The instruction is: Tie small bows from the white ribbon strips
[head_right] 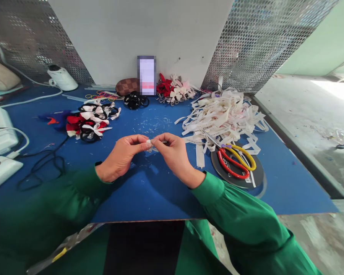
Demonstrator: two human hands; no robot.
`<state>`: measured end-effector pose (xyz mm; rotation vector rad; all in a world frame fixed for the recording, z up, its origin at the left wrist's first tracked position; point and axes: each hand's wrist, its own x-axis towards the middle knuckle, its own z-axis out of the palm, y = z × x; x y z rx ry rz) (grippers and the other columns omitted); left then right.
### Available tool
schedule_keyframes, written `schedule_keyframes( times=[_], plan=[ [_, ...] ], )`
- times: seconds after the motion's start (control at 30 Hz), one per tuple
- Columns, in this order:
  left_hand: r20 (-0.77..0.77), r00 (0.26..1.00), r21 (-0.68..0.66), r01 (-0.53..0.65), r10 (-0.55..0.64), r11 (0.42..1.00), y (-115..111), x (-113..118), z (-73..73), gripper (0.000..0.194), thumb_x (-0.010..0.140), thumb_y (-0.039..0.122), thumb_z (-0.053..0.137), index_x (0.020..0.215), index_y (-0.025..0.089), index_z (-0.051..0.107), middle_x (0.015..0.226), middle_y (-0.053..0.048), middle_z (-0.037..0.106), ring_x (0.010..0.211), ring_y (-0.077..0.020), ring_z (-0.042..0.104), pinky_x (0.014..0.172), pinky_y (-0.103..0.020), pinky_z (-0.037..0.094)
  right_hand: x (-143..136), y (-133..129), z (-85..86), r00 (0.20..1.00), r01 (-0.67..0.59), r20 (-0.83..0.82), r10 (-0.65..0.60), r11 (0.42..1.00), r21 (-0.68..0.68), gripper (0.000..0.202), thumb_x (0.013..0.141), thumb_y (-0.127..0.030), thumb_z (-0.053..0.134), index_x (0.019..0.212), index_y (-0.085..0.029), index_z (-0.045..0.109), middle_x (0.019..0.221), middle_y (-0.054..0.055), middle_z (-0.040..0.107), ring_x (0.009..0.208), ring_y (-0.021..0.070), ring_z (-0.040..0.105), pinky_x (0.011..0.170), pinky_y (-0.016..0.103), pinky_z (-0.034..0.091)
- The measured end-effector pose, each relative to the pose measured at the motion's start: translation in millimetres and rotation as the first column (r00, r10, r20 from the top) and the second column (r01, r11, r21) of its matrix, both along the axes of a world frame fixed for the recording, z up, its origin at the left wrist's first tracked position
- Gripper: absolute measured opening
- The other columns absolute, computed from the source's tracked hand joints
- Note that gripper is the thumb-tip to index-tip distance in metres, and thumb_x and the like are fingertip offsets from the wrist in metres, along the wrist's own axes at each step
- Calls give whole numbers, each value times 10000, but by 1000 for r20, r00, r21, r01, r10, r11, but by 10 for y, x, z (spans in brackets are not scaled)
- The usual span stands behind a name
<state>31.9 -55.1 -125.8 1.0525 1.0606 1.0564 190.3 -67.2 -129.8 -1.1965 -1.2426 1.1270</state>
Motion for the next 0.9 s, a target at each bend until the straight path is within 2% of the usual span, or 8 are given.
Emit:
schedule_keyframes(
  times=[0.13,0.3,0.37,0.5,0.6,0.67,0.73,0.9],
  plan=[
    [92,996,-74,-14,21,997,27,1,-17,209,638,293,873,727,168,731,803,-21,704,744,-113,585,745,-248,450,-5,5,-13,994,16,-105,-20,999,-37,158,781,-318,719,690,-195,677,679,-23,620,667,124,520,657,275,397],
    [166,982,-172,-58,87,983,43,14,-18,229,652,309,858,726,160,701,707,-9,672,607,-87,532,589,-228,403,-11,23,-31,974,-43,-227,2,984,-175,196,765,-320,723,656,-183,637,662,-13,625,671,125,554,684,276,416],
    [151,984,-167,-68,94,984,39,14,-22,239,653,316,857,724,154,697,679,-4,653,585,-81,513,564,-225,387,-15,24,-25,980,-46,-200,12,985,-166,210,780,-363,724,707,-183,644,684,-10,629,693,132,580,694,277,432],
    [139,988,-126,-56,74,990,27,8,-38,253,655,325,862,735,153,695,677,4,645,600,-80,520,582,-225,393,-17,8,5,996,-68,-50,69,997,34,277,775,-409,760,938,-204,670,870,4,673,800,144,617,750,283,472],
    [111,993,-100,-40,51,994,12,12,-45,247,663,326,854,730,155,690,691,1,650,615,-84,527,599,-232,401,-10,-2,6,989,-68,139,52,990,120,213,781,-384,764,842,-198,678,792,1,674,734,138,590,710,283,465],
    [91,994,-92,-50,59,995,0,22,-42,241,672,324,843,721,159,674,687,5,641,613,-87,523,599,-240,400,-6,-1,-11,980,-33,199,12,994,100,211,810,-385,733,755,-193,666,688,-7,655,638,125,539,618,275,424],
    [86,992,-88,-85,93,992,-11,33,-38,241,690,328,826,720,168,649,682,15,625,605,-87,514,592,-243,397,-11,1,-32,984,-29,179,21,999,41,226,815,-385,723,727,-188,657,631,-11,643,577,116,499,553,268,376],
    [70,984,-72,-158,163,985,-17,51,-36,244,721,331,803,740,170,621,711,15,630,608,-81,508,592,-234,396,-48,-19,-57,989,-50,139,48,999,8,215,795,-346,730,696,-182,633,598,-31,588,548,101,449,524,260,335]
  ],
)
